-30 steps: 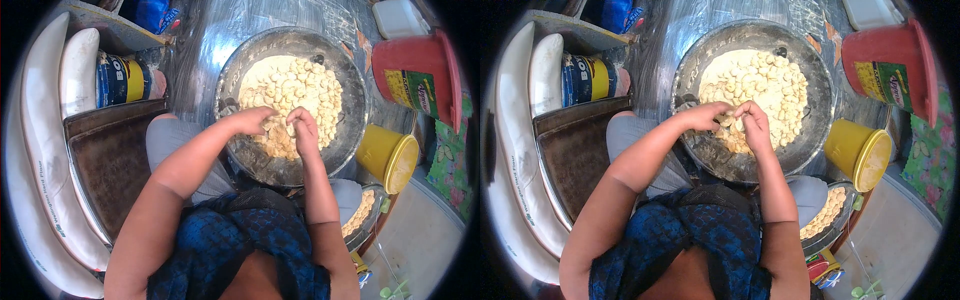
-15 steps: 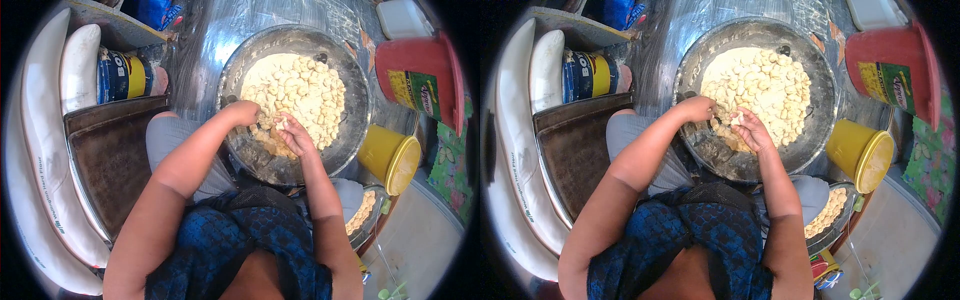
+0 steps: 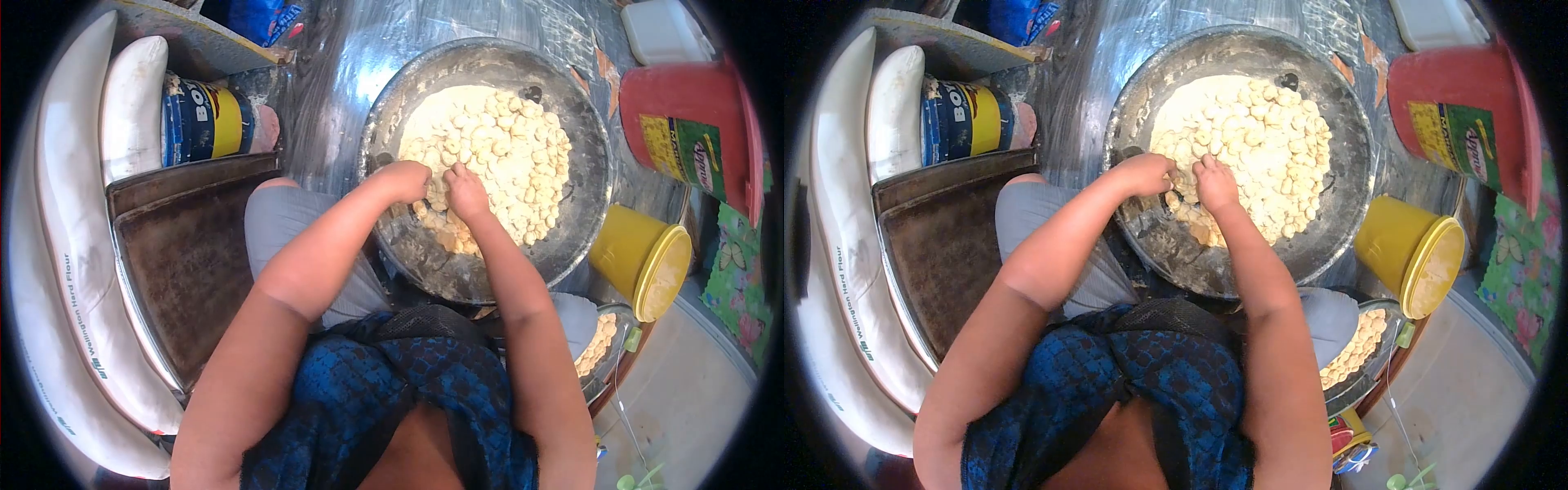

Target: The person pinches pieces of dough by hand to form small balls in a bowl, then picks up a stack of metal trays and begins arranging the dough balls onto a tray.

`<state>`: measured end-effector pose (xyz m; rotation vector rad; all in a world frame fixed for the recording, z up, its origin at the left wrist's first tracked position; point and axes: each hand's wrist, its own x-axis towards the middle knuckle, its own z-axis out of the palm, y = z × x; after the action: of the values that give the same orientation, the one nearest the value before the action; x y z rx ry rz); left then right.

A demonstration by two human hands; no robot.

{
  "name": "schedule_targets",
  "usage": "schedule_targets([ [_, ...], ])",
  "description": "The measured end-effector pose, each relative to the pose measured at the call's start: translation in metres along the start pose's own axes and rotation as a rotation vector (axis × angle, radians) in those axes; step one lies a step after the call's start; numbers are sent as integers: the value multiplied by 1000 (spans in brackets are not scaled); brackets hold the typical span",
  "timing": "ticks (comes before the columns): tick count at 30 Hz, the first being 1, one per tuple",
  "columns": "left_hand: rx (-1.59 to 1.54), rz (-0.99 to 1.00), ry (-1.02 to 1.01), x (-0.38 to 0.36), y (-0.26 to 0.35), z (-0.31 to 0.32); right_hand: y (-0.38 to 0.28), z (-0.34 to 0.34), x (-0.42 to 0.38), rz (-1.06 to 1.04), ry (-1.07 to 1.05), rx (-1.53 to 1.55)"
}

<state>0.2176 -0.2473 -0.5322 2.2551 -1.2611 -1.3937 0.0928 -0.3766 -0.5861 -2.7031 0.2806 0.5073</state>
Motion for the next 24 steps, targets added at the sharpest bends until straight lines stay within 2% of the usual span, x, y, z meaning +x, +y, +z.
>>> schedule_targets([
  [1, 15, -18, -17, -1, 1, -1, -3, -4, -5, 0, -2, 0],
  [3, -5, -16, -25, -3, 0, -3, -11, -9, -28, 111, -156, 186],
  [10, 52, -33, -75, 7, -7, 7, -11, 12, -76, 275, -256, 472],
  [12, 44, -38, -65, 12, -5, 12, -7, 10, -78, 377, -387, 743],
  [13, 34, -46, -51, 16, -6, 17, -1, 20, -79, 379, -387, 745],
  [15, 35, -46, 26, 27, -7, 33, 13, 48, -77, 274, -24, 751],
  [16, 33, -47, 103, 32, -7, 42, 9, 40, -75, 276, -22, 750],
  [18, 79, -49, 91, 41, -8, 56, -2, 26, -65, 360, 76, 730],
  [19, 123, -54, 79, 43, -6, 58, -5, 24, -58, 373, 54, 703],
  [23, 144, 16, 167, 46, -10, 61, -23, 22, -31, 319, 149, 560],
  [24, -7, -5, 172, 49, -13, 61, -26, 21, -26, 314, 151, 564],
])
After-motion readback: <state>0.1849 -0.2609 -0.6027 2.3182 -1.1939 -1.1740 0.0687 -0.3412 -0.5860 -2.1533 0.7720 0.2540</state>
